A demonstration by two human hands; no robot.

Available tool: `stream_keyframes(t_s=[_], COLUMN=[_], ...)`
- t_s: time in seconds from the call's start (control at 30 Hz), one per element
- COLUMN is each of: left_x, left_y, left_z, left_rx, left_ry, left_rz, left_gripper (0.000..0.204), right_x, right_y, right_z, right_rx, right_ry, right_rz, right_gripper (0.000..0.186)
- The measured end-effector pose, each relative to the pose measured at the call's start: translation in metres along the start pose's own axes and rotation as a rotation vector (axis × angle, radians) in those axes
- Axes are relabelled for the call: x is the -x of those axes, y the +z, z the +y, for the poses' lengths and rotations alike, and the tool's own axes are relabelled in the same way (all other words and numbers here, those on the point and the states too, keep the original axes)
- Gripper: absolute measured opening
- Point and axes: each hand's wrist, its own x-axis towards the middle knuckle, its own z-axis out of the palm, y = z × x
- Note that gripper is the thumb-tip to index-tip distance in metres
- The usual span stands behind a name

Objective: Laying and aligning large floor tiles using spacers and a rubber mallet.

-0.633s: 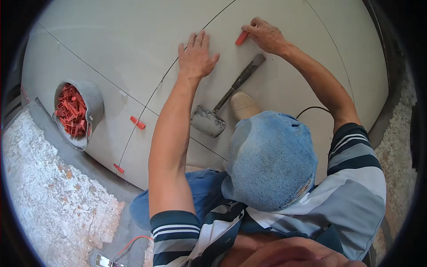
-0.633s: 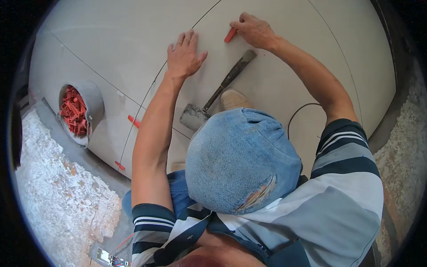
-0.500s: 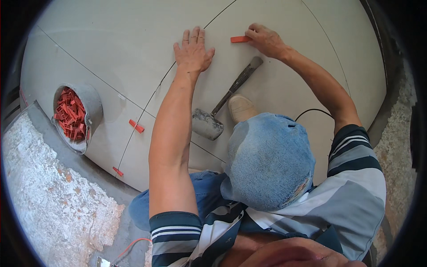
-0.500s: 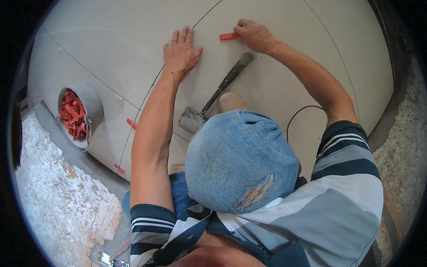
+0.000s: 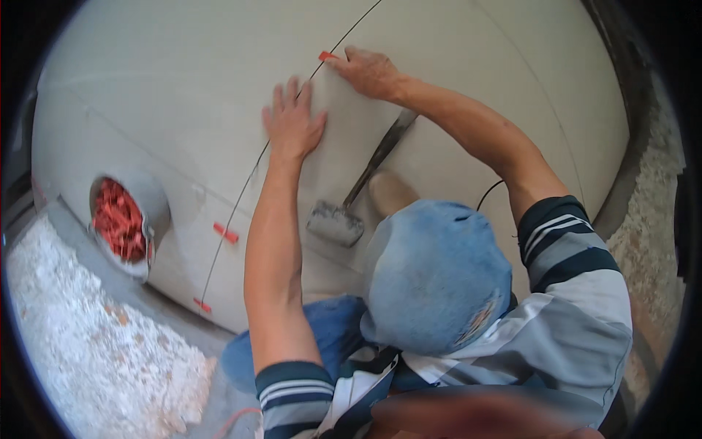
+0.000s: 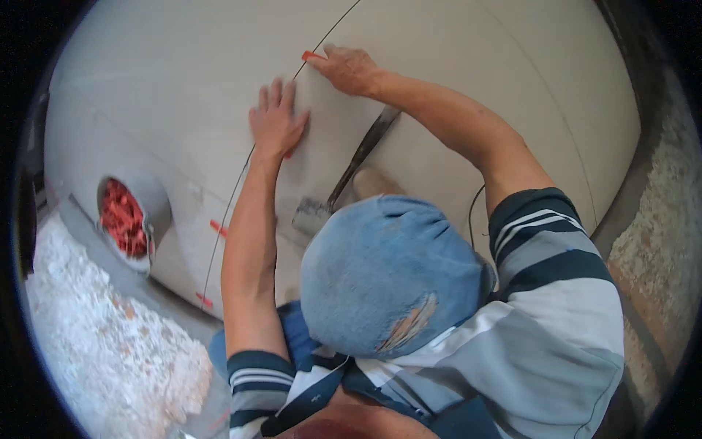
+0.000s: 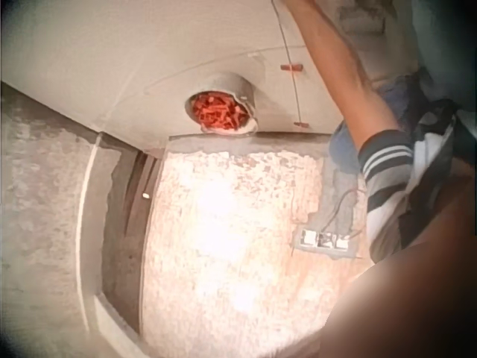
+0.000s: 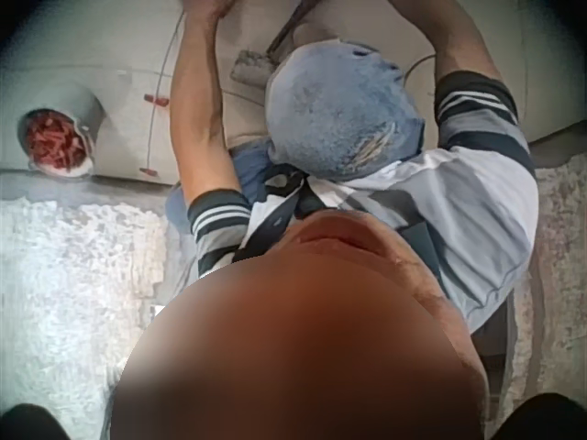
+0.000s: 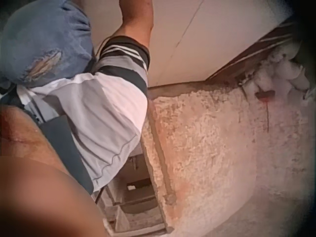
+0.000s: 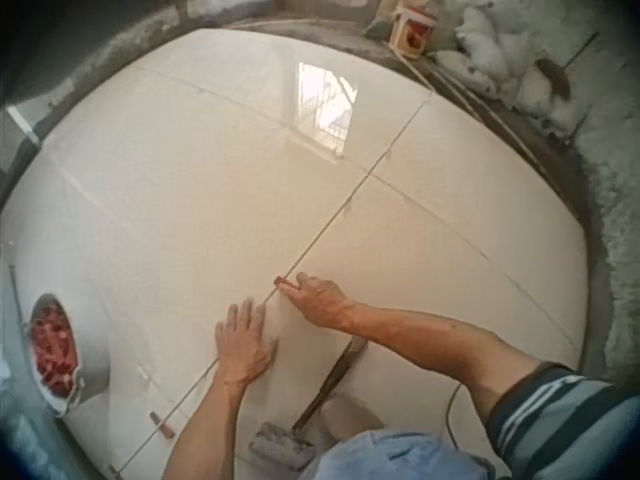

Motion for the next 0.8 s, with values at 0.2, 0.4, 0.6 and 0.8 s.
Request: stream_keyframes(t_s=[0.2, 0.4, 0.6, 0.8], left_x=[0.034, 0.025, 0.025, 0.027], left_y=[0.009, 0.015, 0.016, 0.020], left_z=[-0.032, -0.021, -0.021, -0.026], left_rx=[0.020, 0.076, 0.068, 0.051], left_ry=[-0.050, -0.052, -0.046, -0.043], left_rz=[0.014, -0.015, -0.023, 0.012], left_gripper=[0.069, 0.071, 0.076, 0.080], right_x=[0.011, -0.019, -0.016, -0.051], right_y=[-0.033, -0.035, -0.033, -0.055], right_z=[0.098, 0.155, 0.175, 0.157], right_rx=[0.052, 0.066, 0.121, -0.223], right_ry=[0.380, 0.594, 0.489, 0.707], right_rz=[-0.144, 0.002, 0.055, -0.097], right_gripper=[0.037, 0.033, 0.028, 0.039])
